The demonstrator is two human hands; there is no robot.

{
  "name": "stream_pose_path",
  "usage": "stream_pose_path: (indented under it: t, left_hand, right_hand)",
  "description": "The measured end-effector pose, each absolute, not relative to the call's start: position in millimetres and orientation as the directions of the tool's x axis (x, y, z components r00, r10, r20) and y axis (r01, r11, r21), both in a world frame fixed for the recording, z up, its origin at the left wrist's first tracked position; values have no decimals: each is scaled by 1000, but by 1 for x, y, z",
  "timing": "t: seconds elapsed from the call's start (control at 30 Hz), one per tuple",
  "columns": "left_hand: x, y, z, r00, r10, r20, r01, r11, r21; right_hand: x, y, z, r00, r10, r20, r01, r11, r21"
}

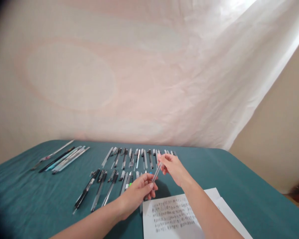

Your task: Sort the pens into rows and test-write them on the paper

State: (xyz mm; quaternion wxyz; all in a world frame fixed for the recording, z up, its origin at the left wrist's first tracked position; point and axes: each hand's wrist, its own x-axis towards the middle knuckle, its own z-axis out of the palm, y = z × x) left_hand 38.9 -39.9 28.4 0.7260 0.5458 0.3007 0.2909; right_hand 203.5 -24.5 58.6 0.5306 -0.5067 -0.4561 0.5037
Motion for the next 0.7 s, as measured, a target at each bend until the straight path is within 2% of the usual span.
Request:
stream_pose_path:
  t: [0.2, 0.43, 0.53, 0.7]
  left_hand:
    - [40, -46, 30, 617, 772, -152, -149, 305, 941]
    - [38, -44, 47, 615, 773, -157, -306, 417, 856]
    - [35, -41, 54, 606, 779, -162, -321, 426, 846]
    - [32, -41, 54, 594, 795, -126, -323, 378, 868]
  right_hand:
    - [193, -31, 50, 69, 996, -62, -160, -50, -986]
    - [176, -43, 59, 26, 999, -20, -3, -20, -1000]
    - [165, -48, 59, -54, 998, -27, -9, -28, -1000]
    - [157, -50, 56, 17, 1000, 19, -22, 20, -1000]
